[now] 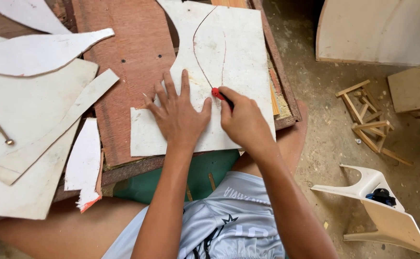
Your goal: Using a hand saw to cut a curved shape out of a thin metal sheet on a workbench.
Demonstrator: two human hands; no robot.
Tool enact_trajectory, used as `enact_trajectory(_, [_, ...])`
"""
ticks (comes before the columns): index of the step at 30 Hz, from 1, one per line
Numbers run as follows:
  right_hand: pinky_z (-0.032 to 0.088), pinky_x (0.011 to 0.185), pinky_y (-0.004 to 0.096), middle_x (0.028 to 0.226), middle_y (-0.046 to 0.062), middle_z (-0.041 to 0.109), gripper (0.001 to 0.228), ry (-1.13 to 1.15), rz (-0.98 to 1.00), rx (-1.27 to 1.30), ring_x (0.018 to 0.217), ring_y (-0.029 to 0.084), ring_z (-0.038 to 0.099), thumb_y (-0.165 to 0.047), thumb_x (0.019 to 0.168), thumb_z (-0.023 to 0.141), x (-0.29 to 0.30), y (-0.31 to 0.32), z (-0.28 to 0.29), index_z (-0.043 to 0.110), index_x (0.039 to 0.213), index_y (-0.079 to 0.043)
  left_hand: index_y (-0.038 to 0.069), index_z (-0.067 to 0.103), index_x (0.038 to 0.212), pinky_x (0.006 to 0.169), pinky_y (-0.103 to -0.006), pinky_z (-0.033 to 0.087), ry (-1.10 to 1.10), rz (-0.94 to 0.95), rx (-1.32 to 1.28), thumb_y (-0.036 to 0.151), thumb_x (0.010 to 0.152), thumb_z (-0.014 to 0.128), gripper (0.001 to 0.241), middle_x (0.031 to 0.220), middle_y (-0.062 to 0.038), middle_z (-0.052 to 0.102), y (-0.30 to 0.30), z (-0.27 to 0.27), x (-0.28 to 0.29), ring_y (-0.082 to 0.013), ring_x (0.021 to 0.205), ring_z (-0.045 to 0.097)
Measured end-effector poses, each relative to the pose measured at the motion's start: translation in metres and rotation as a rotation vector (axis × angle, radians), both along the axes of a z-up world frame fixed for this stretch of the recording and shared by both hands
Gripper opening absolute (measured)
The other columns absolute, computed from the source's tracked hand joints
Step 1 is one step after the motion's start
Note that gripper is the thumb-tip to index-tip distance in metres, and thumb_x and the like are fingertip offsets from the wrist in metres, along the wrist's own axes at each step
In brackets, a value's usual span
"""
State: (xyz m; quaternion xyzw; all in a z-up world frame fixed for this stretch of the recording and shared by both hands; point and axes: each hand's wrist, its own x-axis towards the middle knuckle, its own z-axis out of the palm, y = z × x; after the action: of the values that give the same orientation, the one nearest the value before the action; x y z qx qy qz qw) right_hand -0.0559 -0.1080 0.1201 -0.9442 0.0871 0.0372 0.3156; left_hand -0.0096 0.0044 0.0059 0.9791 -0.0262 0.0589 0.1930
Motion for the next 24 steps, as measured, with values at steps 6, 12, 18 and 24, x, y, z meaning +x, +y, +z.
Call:
enact_trajectory(6, [0.054, 0.096, 0.053, 0.115, 0.020, 0.075, 0.039, 0.057, -0.024, -0.017, 0.114, 0.041, 0.068, -0.019, 0.100, 0.053, -0.001, -0.012, 0.017, 0.068, 0.135, -0.009, 0.026, 0.047, 0.156, 0.101, -0.0677, 0.024, -0.022, -0.002, -0.049, 0.069, 0.085, 0.056, 0.083, 0.158, -0.018, 0.036, -0.003, 0.001, -0.004, -0.0401, 0.140, 0.029])
enact_trajectory(12, [0.058, 0.086, 0.044, 0.101, 0.016, 0.077, 0.034, -0.027, -0.103, 0.030, 0.098, 0.028, 0.073, -0.019, 0.099, 0.057, -0.015, -0.024, 0.016, 0.073, 0.129, -0.015, 0.030, 0.047, 0.156, 0.103, -0.0729, 0.021, -0.008, -0.024, -0.079, 0.067, 0.083, 0.059, 0.083, 0.158, -0.016, 0.036, -0.008, 0.006, -0.005, -0.0423, 0.143, 0.027])
enact_trajectory(18, [0.048, 0.096, 0.066, 0.120, 0.036, 0.067, 0.045, -0.020, 0.032, -0.047, 0.112, 0.056, 0.062, -0.013, 0.098, 0.051, -0.019, 0.013, 0.009, 0.060, 0.140, -0.001, 0.028, 0.045, 0.157, 0.108, -0.0793, 0.009, 0.006, -0.018, -0.045, 0.065, 0.085, 0.058, 0.081, 0.163, -0.016, 0.033, -0.011, 0.006, -0.011, -0.0427, 0.150, 0.019])
enact_trajectory(24, [0.055, 0.057, 0.034, 0.092, 0.013, 0.061, 0.050, 0.180, -0.011, 0.692, 0.064, 0.020, 0.062, -0.012, 0.086, 0.062, -0.022, -0.047, -0.042, 0.058, 0.135, -0.013, 0.014, 0.038, 0.160, 0.123, -0.0628, 0.000, -0.050, -0.130, -0.048, 0.060, 0.078, 0.069, 0.099, 0.169, -0.017, 0.023, -0.022, 0.004, -0.027, -0.0366, 0.156, 0.015])
